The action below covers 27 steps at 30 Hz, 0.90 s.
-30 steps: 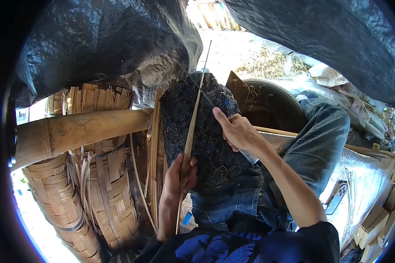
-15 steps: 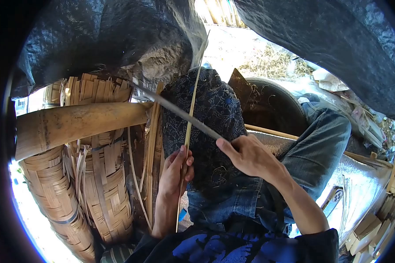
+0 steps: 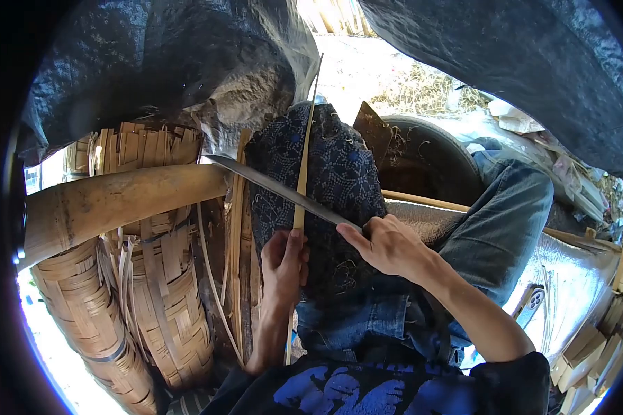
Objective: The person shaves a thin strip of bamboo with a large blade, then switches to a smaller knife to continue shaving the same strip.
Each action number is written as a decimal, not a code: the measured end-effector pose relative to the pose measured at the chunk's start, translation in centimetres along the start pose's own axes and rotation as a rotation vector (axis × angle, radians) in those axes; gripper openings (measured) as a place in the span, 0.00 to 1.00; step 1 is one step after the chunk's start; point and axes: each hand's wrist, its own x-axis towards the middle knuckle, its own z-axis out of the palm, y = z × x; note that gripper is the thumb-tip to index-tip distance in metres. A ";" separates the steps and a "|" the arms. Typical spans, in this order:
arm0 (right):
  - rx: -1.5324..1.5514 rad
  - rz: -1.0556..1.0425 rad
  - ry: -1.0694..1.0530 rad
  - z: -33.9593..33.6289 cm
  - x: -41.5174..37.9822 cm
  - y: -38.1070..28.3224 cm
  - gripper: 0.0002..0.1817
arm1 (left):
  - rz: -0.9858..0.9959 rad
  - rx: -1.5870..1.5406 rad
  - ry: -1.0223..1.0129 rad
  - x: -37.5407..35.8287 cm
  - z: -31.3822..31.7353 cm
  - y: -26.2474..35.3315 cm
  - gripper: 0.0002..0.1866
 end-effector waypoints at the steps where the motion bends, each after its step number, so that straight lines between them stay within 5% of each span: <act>1: 0.001 0.002 0.002 -0.2 0.1 -0.2 0.19 | -0.021 -0.040 -0.002 -0.1 0.0 0.0 0.16; 4: 0.161 0.194 -0.056 -1.5 0.8 -1.3 0.22 | -0.081 -0.134 -0.018 -0.3 0.0 0.3 0.16; 6: 0.250 0.498 -0.168 -2.8 1.4 -2.3 0.33 | -0.119 -0.189 -0.030 -0.2 -0.2 0.4 0.17; 9: 0.271 0.518 -0.162 -2.9 1.6 -2.5 0.38 | -0.191 -0.266 -0.054 -0.1 -0.8 0.0 0.18; 12: 0.178 0.219 0.017 -0.9 1.3 -1.3 0.40 | -0.192 -0.271 -0.097 -0.2 -0.7 -0.1 0.18; 19: 0.174 0.444 -0.201 -1.8 1.9 -2.1 0.25 | -0.222 -0.470 -0.083 -0.7 0.0 -0.2 0.15; 21: 0.083 0.140 -0.028 -0.6 1.4 -1.4 0.24 | -0.233 -0.529 -0.075 -0.7 0.2 -0.4 0.14; 25: -0.074 -0.091 0.062 -1.1 2.3 -1.5 0.21 | -0.230 -0.547 -0.074 -1.7 0.5 -0.1 0.13; 27: 0.310 0.648 -0.175 -3.5 4.5 -3.2 0.20 | -0.265 -0.543 -0.066 -2.6 0.7 -0.4 0.13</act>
